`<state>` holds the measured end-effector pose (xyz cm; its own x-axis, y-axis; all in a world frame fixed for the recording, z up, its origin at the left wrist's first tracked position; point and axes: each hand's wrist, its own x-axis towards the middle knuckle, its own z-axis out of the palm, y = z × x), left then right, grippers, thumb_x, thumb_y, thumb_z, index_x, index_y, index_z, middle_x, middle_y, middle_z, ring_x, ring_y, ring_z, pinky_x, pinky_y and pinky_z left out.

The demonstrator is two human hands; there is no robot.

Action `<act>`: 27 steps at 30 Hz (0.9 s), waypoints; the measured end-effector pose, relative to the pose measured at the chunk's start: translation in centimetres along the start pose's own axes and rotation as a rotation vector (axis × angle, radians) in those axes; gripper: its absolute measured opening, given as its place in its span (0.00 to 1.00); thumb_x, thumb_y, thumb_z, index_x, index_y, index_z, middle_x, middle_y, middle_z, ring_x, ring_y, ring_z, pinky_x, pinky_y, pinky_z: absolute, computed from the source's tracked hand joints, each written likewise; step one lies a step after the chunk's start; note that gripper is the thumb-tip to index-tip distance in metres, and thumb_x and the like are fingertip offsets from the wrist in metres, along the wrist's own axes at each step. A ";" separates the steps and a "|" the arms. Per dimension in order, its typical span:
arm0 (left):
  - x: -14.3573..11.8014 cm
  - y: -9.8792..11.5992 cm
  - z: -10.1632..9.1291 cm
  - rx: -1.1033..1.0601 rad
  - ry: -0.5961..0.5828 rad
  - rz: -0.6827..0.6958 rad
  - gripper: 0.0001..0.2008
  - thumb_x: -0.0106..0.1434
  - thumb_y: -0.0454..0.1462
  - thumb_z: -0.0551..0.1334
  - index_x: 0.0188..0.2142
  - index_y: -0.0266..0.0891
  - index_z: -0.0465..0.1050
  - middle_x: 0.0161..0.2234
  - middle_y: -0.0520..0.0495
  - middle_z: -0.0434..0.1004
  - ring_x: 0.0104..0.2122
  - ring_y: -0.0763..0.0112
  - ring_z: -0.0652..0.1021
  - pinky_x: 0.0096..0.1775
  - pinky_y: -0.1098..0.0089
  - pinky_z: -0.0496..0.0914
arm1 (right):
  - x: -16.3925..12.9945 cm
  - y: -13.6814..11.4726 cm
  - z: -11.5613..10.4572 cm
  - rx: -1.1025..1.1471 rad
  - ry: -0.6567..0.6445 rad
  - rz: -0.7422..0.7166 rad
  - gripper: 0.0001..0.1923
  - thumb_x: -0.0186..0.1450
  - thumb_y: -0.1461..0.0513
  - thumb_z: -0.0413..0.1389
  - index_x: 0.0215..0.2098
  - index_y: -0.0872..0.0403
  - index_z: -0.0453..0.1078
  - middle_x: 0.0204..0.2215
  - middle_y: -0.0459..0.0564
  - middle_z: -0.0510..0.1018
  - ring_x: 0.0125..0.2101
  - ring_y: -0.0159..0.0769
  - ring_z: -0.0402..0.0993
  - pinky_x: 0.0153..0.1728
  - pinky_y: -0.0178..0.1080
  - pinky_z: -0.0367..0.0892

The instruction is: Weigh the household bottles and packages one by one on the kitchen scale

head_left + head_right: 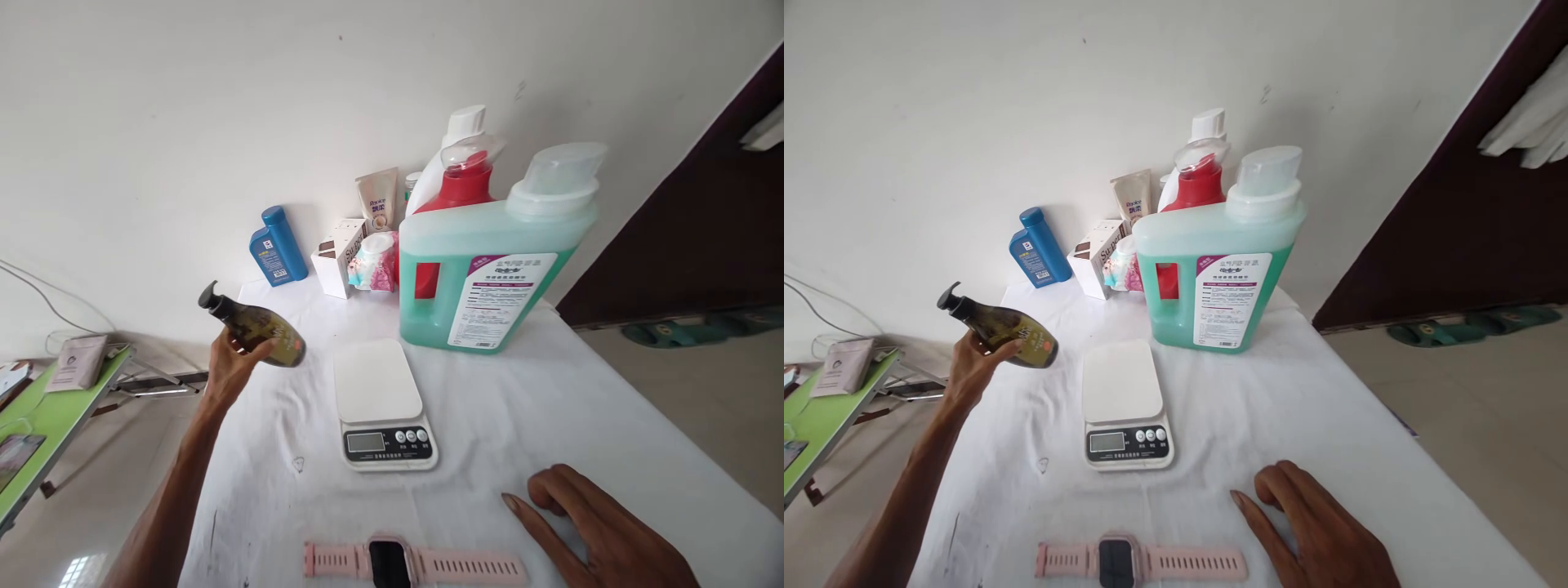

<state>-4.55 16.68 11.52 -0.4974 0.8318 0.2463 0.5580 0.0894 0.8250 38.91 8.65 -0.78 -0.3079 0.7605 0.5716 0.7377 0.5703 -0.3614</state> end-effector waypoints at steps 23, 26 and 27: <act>-8.1 7.2 6.6 -0.065 -0.465 0.344 0.37 0.53 0.50 0.76 0.60 0.47 0.68 0.58 0.39 0.73 0.53 0.52 0.77 0.52 0.54 0.75 | -0.6 -0.3 -0.1 -0.012 -0.006 0.008 0.13 0.77 0.57 0.50 0.34 0.50 0.61 0.26 0.42 0.70 0.22 0.30 0.70 0.22 0.33 0.62; -9.3 4.1 5.5 -0.186 -0.438 0.196 0.32 0.67 0.58 0.61 0.64 0.47 0.65 0.60 0.37 0.72 0.53 0.54 0.78 0.51 0.55 0.75 | -0.6 -0.3 -0.1 -0.012 -0.006 0.001 0.13 0.77 0.57 0.50 0.33 0.50 0.61 0.26 0.42 0.70 0.22 0.30 0.70 0.21 0.33 0.61; -9.6 2.8 5.2 -0.192 -0.435 0.134 0.31 0.69 0.59 0.56 0.63 0.46 0.67 0.57 0.37 0.74 0.49 0.56 0.80 0.48 0.57 0.76 | -0.6 -0.3 -0.1 -0.016 -0.007 0.000 0.13 0.77 0.57 0.50 0.33 0.50 0.61 0.26 0.42 0.70 0.22 0.30 0.70 0.21 0.33 0.61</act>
<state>5.19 11.80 8.82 -0.0836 0.9843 0.1552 0.4454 -0.1024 0.8895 38.95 8.02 -0.94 -0.3119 0.7627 0.5666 0.7470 0.5653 -0.3499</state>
